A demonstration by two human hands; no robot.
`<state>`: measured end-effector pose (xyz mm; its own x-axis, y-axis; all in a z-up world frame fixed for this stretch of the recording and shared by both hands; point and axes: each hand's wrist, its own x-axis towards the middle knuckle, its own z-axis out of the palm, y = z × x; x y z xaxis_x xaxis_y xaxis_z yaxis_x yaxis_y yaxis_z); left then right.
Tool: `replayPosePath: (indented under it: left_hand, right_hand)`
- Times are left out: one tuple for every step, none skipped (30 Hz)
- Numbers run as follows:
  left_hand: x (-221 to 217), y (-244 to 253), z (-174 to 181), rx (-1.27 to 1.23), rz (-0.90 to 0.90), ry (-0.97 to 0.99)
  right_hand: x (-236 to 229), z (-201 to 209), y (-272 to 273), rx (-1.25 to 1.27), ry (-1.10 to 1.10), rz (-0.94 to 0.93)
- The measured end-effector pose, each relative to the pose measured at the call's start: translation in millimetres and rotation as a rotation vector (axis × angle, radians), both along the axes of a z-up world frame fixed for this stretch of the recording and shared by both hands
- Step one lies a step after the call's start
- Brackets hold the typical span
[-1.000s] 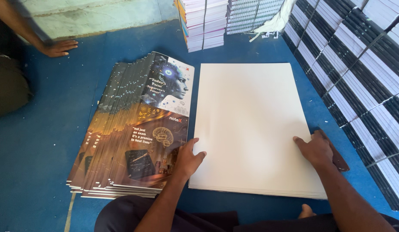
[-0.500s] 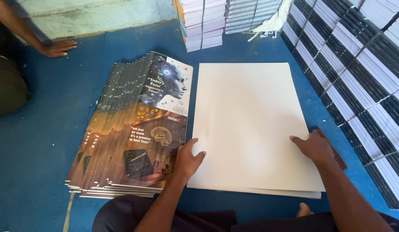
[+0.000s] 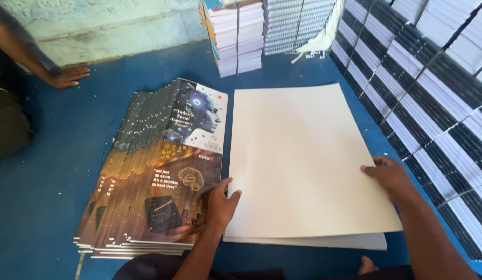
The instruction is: The person inserts a printed cover sheet into a stack of blank pages, folds it over the spine, and uses a wooden block to press and crease the fold. The person repeats this process for multiple book units.
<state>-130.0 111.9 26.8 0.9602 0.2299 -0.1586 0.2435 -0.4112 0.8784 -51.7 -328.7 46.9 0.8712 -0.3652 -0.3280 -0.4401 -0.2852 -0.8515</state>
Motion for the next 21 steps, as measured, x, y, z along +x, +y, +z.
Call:
replayPosePath:
  left_hand:
    - [-1, 0, 0, -0.027, -0.004, -0.013]
    - [0, 1, 1, -0.006, -0.001, 0.022]
    - [2, 2, 1, 0.016, 0.002, 0.057]
    - [2, 2, 1, 0.037, 0.006, 0.092]
    - [2, 3, 1, 0.025, 0.013, 0.065]
    - [4, 4, 0, 0.012, 0.021, 0.035]
    - [5, 5, -2, -0.001, 0.030, 0.005]
    - [7, 6, -5, -0.012, 0.050, 0.047]
    - [10, 8, -8, -0.023, 0.071, 0.090]
    - [12, 11, -13, -0.033, 0.092, 0.131]
    - [13, 14, -18, -0.050, 0.096, 0.079]
    - [16, 16, -24, -0.065, 0.100, 0.025]
    - [20, 20, -30, -0.081, 0.103, -0.029]
    - [24, 22, -35, -0.177, 0.113, -0.018]
    - [27, 25, -40, -0.274, 0.123, -0.007]
    - [30, 26, -44, -0.371, 0.132, 0.007]
    - [34, 27, -47, -0.401, 0.148, 0.008]
    - [38, 27, -48, -0.431, 0.163, 0.009]
    - [41, 27, -48, -0.461, 0.179, 0.011]
    - [41, 27, -47, -0.437, 0.165, 0.043]
    - [39, 27, -46, -0.414, 0.151, 0.076]
  right_hand:
    - [0, 2, 0, 0.022, 0.025, -0.020]
    - [2, 5, 0, 0.045, 0.050, -0.039]
    - [3, 9, 1, 0.067, 0.074, -0.059]
    - [5, 13, 2, 0.071, 0.112, -0.090]
    - [6, 17, 3, 0.075, 0.151, -0.121]
    - [7, 20, 4, 0.078, 0.186, -0.152]
    - [5, 23, 6, 0.113, 0.192, -0.166]
    - [6, 26, 6, 0.148, 0.195, -0.180]
    - [6, 29, 7, 0.184, 0.198, -0.195]
    - [5, 30, 7, 0.167, 0.219, -0.201]
    - [4, 32, 6, 0.150, 0.240, -0.208]
    - [4, 34, 6, 0.134, 0.259, -0.214]
    - [3, 35, 8, 0.138, 0.248, -0.205]
    - [2, 36, 8, 0.142, 0.236, -0.195]
    - [2, 38, 8, 0.146, 0.223, -0.186]
    - [1, 41, 9, 0.143, 0.220, -0.186]
    - [0, 44, 11, 0.141, 0.216, -0.185]
    - [-1, 48, 14, 0.139, 0.213, -0.185]
    - [-3, 53, 18, 0.114, 0.211, -0.183]
    - [-5, 58, 22, 0.088, 0.211, -0.179]
    - [-8, 64, 26, 0.063, 0.212, -0.176]
